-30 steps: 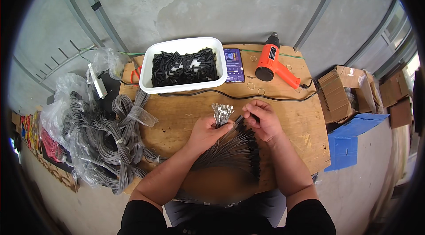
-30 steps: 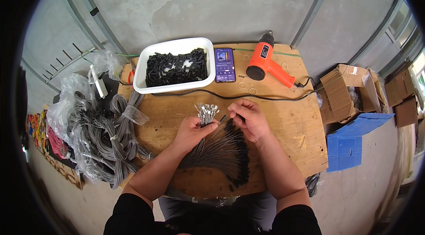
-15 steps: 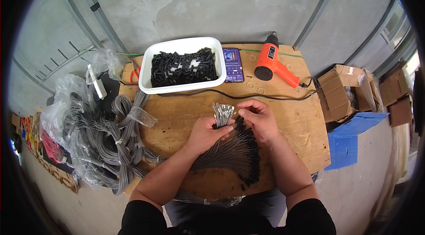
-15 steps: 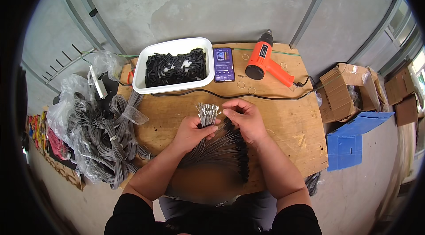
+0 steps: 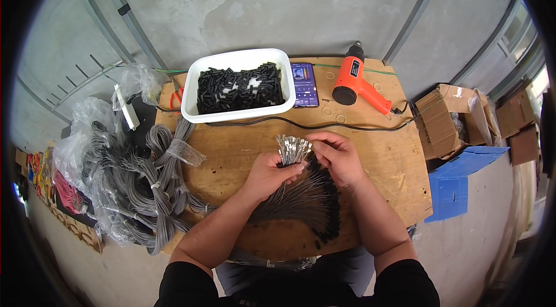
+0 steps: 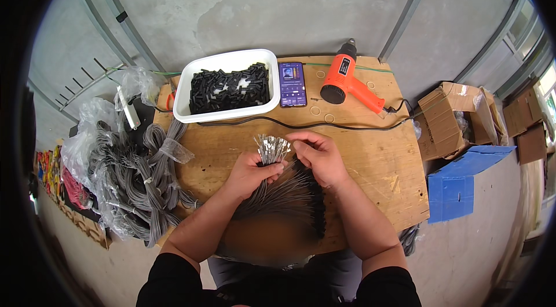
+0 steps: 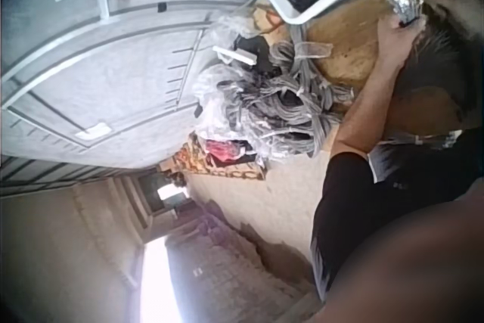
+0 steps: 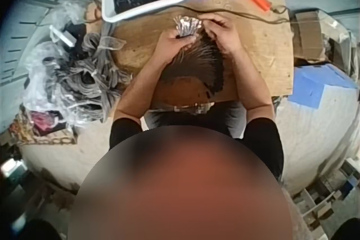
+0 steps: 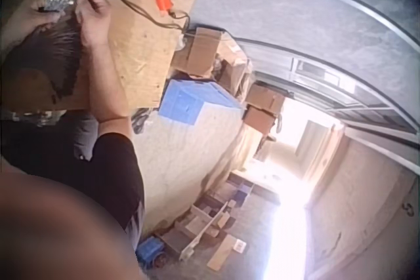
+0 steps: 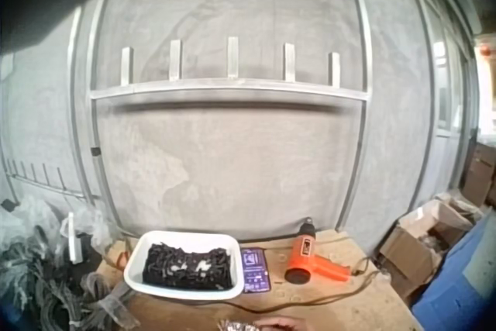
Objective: Manually sliding heat shrink tubing onto wire terminals at a workbench.
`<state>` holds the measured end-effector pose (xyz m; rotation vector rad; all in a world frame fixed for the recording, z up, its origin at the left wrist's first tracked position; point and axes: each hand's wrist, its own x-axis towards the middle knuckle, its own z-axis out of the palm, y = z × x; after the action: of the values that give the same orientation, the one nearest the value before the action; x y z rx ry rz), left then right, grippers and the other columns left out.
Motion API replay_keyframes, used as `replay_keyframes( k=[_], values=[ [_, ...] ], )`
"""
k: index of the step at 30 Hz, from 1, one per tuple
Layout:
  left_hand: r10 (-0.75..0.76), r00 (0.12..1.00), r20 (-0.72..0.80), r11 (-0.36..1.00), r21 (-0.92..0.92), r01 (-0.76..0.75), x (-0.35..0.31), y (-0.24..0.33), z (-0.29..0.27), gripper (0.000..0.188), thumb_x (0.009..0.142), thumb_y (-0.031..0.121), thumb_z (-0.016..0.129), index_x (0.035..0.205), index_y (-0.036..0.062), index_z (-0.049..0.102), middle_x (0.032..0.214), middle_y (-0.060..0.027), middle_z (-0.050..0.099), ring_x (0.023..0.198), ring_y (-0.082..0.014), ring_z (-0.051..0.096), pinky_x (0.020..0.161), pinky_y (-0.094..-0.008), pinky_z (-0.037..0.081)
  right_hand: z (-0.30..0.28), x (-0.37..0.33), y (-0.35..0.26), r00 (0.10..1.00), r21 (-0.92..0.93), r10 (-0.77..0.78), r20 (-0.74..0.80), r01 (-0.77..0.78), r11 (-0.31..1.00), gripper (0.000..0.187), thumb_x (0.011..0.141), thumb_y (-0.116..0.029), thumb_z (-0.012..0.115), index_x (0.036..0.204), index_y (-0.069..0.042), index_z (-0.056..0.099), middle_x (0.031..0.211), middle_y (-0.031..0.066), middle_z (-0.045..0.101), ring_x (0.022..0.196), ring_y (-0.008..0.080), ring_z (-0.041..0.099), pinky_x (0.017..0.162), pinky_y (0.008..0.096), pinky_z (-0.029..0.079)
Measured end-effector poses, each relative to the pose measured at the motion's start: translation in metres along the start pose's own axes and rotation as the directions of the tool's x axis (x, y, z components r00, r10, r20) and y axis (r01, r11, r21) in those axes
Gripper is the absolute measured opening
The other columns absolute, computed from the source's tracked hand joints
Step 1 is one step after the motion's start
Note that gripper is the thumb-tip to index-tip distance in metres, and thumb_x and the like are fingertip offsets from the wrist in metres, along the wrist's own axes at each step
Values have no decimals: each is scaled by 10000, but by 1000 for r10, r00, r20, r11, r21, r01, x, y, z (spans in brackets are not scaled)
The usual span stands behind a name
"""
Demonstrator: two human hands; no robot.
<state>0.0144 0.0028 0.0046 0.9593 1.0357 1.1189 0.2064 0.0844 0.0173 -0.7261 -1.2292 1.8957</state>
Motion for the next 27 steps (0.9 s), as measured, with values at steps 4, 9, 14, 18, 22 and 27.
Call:
replay_keyframes(
  k=[4, 9, 14, 18, 22, 27],
  values=[
    [-15, 999, 37, 997, -76, 18, 0, 1, -2, 181, 903, 120, 708, 1013, -23, 699, 826, -14, 661, 702, -77, 586, 632, -224, 474, -2, 1, 0, 994, 51, 104, 17, -104, 993, 226, 963, -61, 575, 1163, 18, 645, 726, -25, 536, 579, 48, 397, 515, 198, 296],
    [-33, 999, 40, 993, -111, 37, 0, 0, -3, 169, 900, 117, 710, 1000, -19, 700, 835, -27, 672, 706, -84, 590, 634, -229, 472, -5, 2, 4, 989, 155, 113, 90, -126, 980, 229, 961, -46, 569, 1169, 18, 641, 725, -23, 536, 580, 47, 404, 509, 196, 290],
    [-39, 998, 46, 991, -126, 44, 0, 3, -4, 165, 896, 114, 713, 995, -17, 698, 835, -32, 678, 709, -84, 592, 626, -227, 469, 1, 1, -3, 996, 114, 78, 49, -83, 990, 219, 957, -36, 574, 1155, 22, 648, 725, -26, 536, 578, 44, 407, 508, 194, 295],
    [-43, 999, 25, 993, -112, 46, 0, 1, -5, 162, 895, 117, 711, 981, -18, 696, 831, -31, 678, 702, -82, 588, 619, -222, 464, 1, 0, -2, 1000, 84, 25, 14, -26, 996, 187, 954, -26, 579, 1111, 21, 668, 724, -27, 545, 571, 41, 407, 506, 190, 304],
    [-57, 998, -13, 991, -122, 55, 1, -2, -6, 158, 895, 118, 705, 969, -21, 697, 830, -31, 676, 694, -79, 580, 614, -222, 457, -1, 2, 2, 1000, 58, -3, -30, 4, 998, 151, 956, -49, 599, 1071, 19, 670, 718, -25, 549, 571, 41, 412, 506, 190, 309],
    [-41, 999, 29, 995, -85, 43, 1, 0, -6, 151, 894, 112, 703, 964, -21, 696, 825, -33, 673, 691, -79, 577, 613, -225, 456, -3, 3, 2, 993, 71, 115, 1, -115, 991, 128, 942, -108, 659, 989, 10, 655, 717, -15, 561, 570, 43, 427, 504, 194, 319]
  ],
)
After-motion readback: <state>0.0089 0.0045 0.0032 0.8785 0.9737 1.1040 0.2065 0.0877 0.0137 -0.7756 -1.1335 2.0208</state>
